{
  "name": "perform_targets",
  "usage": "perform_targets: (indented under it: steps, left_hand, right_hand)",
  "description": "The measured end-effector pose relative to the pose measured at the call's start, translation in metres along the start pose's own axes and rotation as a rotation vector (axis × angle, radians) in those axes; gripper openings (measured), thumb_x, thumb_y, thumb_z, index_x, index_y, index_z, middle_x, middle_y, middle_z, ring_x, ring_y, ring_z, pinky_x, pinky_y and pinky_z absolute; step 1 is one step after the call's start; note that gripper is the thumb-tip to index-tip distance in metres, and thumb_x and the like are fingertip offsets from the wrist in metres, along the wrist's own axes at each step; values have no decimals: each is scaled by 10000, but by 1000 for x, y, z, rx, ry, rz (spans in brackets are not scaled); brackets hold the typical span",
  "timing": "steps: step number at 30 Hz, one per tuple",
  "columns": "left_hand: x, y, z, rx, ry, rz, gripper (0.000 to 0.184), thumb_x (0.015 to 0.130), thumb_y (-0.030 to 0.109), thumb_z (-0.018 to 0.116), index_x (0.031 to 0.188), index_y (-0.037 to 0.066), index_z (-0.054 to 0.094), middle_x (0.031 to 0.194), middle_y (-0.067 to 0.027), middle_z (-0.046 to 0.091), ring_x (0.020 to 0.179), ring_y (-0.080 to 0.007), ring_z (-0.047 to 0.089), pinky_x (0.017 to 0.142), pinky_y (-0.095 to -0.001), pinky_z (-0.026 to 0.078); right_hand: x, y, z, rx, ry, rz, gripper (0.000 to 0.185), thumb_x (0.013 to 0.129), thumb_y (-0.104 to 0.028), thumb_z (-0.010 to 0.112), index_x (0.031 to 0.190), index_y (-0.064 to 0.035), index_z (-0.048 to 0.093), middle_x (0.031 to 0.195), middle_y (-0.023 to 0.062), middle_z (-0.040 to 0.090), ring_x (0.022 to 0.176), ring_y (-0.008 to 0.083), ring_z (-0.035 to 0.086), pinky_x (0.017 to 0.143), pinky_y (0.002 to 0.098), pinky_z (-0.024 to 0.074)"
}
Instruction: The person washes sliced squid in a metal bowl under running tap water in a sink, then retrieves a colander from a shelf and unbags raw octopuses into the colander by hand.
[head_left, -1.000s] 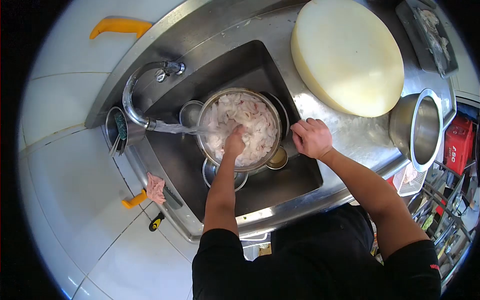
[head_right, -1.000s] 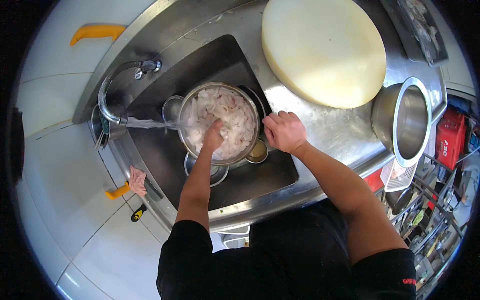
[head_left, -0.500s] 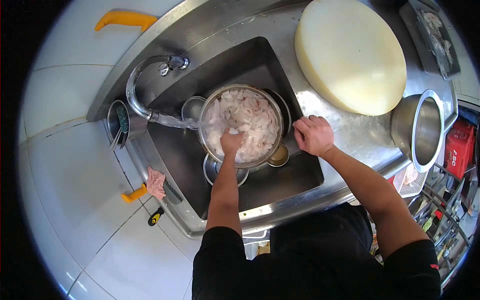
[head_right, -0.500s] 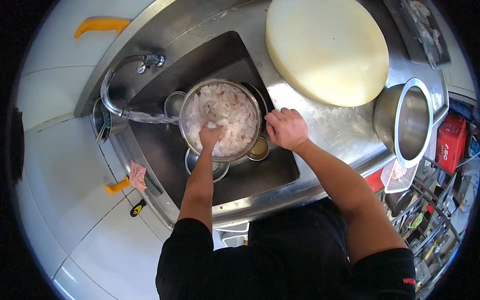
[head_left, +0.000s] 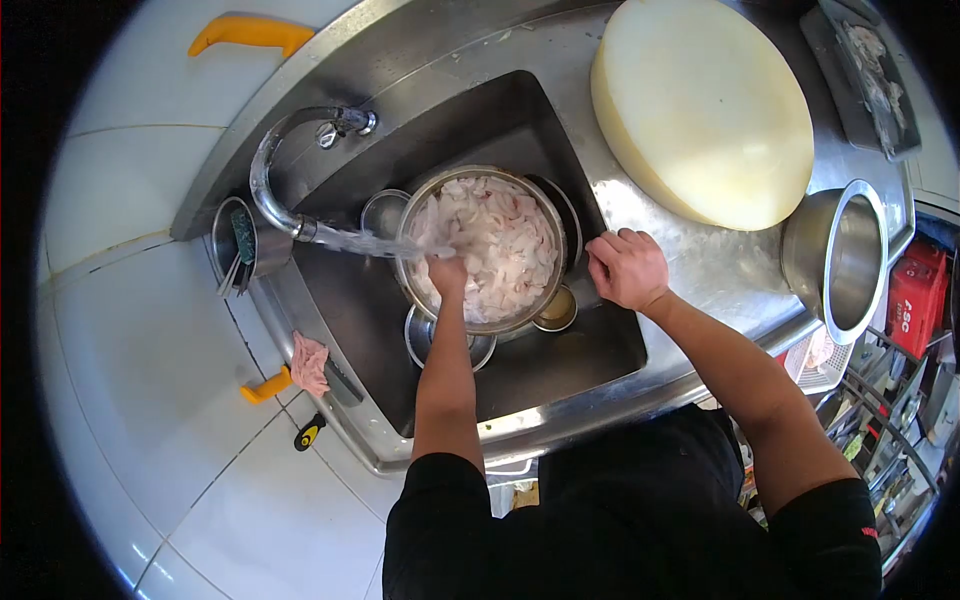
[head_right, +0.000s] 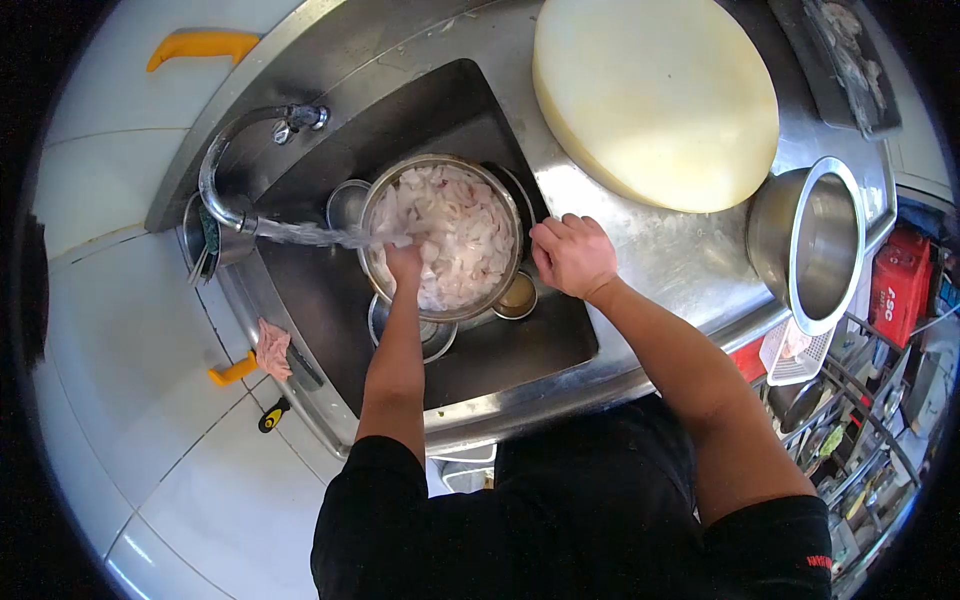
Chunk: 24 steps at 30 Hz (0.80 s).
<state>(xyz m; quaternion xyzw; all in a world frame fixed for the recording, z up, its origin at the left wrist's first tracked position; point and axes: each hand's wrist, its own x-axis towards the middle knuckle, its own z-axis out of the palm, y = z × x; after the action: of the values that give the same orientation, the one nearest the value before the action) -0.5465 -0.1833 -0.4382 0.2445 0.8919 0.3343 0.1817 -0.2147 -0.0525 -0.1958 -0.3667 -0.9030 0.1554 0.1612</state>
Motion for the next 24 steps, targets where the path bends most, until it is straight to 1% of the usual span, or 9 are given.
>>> perform_targets:
  steps: [3,5,8,12,15,16,18,22,24]
  left_hand:
    - [25,-40,36,-520,113,82,705,770,255,841,1319,-62,532,1189,-235,685,1092,-365,661,964,-447,509]
    - [40,-37,22,-384,-129,84,807,777,283,850,1402,-37,453,1248,-219,663,1132,-353,638,1020,-410,474]
    - [30,-11,15,-22,-227,198,984,747,377,872,1502,8,360,1416,-216,549,1274,-366,549,1093,-398,429]
    - [-42,68,20,526,-263,191,1222,655,542,888,1600,129,234,1613,-222,311,1483,-378,320,1155,-466,381]
    - [-71,108,21,728,-453,121,1326,592,628,879,1626,211,162,1662,-217,176,1543,-377,154,1162,-529,370]
    - [-71,131,13,719,-530,10,1229,615,606,878,1604,246,243,1661,-243,149,1495,-397,290,1161,-493,385]
    - [-55,113,26,661,-592,13,956,739,504,811,1541,216,377,1622,-251,253,1414,-403,411,1132,-467,416]
    - [-10,25,68,766,-538,283,446,913,255,605,1351,170,613,1451,-214,535,1217,-384,605,1041,-446,486]
    - [1,26,56,676,-477,203,414,917,193,534,1314,155,644,1343,-172,625,1186,-365,625,1018,-456,497]
  right_hand:
    - [0,0,-1,9,-10,0,87,784,-158,689,850,-145,635,793,12,620,734,222,605,676,382,482]
    - [-1,0,0,10,-13,2,86,783,-159,688,849,-144,634,797,14,621,736,224,605,677,382,482]
    - [0,1,0,3,-19,3,91,782,-160,687,854,-143,634,807,16,622,743,224,606,679,381,482]
    - [-1,1,0,20,-16,6,95,781,-162,686,859,-145,635,812,17,620,751,224,605,682,381,483]
    - [0,0,-2,3,-29,3,98,778,-166,686,859,-146,635,809,15,614,752,225,603,683,381,483]
    - [2,1,-2,7,-25,-2,97,777,-165,686,857,-145,635,807,15,613,751,225,603,683,380,483]
    - [1,1,-2,18,-23,-1,94,775,-164,685,852,-145,634,803,15,609,749,226,601,683,379,484]
    - [-1,3,-1,18,-37,-2,101,776,-161,683,861,-144,633,802,16,607,747,225,601,683,377,484]
    - [0,2,-2,28,-26,-4,102,777,-158,682,865,-144,632,801,18,606,745,225,600,682,376,483]
